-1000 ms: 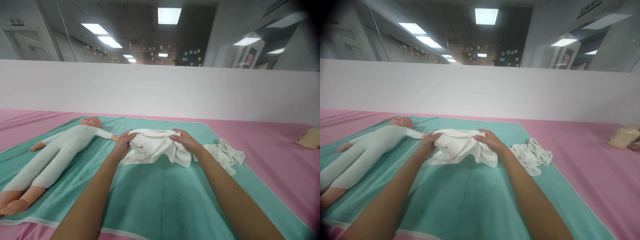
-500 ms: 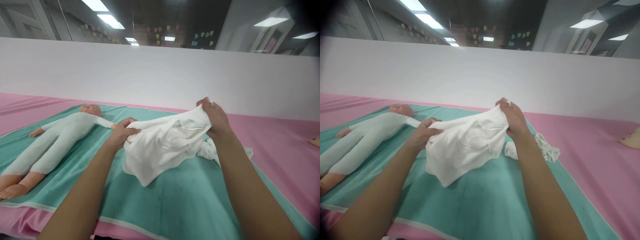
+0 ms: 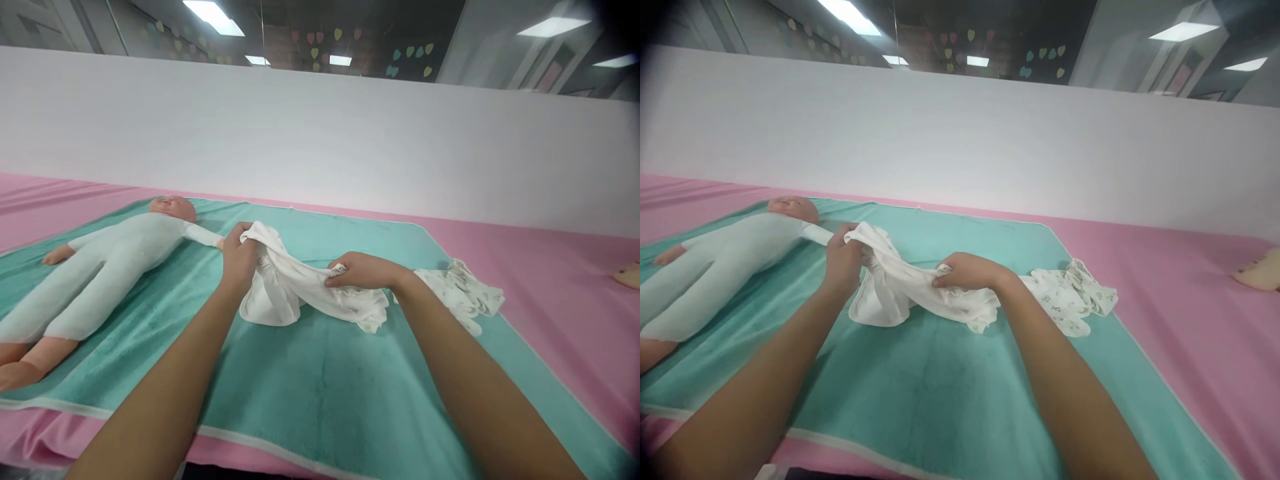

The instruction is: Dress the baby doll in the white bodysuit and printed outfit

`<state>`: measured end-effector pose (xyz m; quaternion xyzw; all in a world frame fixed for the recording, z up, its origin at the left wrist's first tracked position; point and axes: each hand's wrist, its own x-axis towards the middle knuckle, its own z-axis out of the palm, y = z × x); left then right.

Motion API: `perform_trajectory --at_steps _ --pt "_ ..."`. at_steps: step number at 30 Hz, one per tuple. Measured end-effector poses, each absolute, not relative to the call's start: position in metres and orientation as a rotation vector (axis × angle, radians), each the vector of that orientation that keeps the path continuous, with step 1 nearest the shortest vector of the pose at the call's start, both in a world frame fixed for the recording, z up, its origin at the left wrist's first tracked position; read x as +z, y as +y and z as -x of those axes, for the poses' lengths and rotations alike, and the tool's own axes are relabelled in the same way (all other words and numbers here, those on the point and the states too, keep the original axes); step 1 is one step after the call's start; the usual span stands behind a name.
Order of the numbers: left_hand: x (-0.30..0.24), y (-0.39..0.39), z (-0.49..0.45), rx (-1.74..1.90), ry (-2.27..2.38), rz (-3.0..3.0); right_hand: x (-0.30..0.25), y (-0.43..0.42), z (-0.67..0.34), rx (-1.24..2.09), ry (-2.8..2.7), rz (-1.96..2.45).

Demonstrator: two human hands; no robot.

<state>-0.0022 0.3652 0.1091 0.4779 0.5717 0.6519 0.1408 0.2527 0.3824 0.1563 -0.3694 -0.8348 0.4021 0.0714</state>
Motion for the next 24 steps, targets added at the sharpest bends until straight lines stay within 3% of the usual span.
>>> perform_trajectory --at_steps 5,8,12,14,19,21,24 --pt "0.110 0.363 0.009 1.687 1.373 -1.268 0.150 0.397 -0.263 1.487 -1.683 0.838" --pt "0.124 0.349 0.013 1.122 1.242 -1.440 0.159 0.399 -0.274 1.370 -1.401 0.902" --pt "0.138 0.333 0.014 0.276 1.073 -1.613 0.175 0.389 -0.285 1.111 -1.550 1.047" --pt "0.138 0.333 0.014 0.339 1.080 -1.576 0.180 0.386 -0.291 0.969 -1.715 1.118" --pt "0.123 0.350 0.020 1.293 1.146 -1.295 0.181 0.394 -0.319 0.670 -2.044 1.521" --pt "0.118 0.356 0.020 1.346 1.283 -1.270 0.181 0.399 -0.330 0.748 -2.212 1.613" --pt "0.115 0.356 0.020 1.151 1.624 -1.274 0.181 0.403 -0.341 0.984 -2.450 1.604"
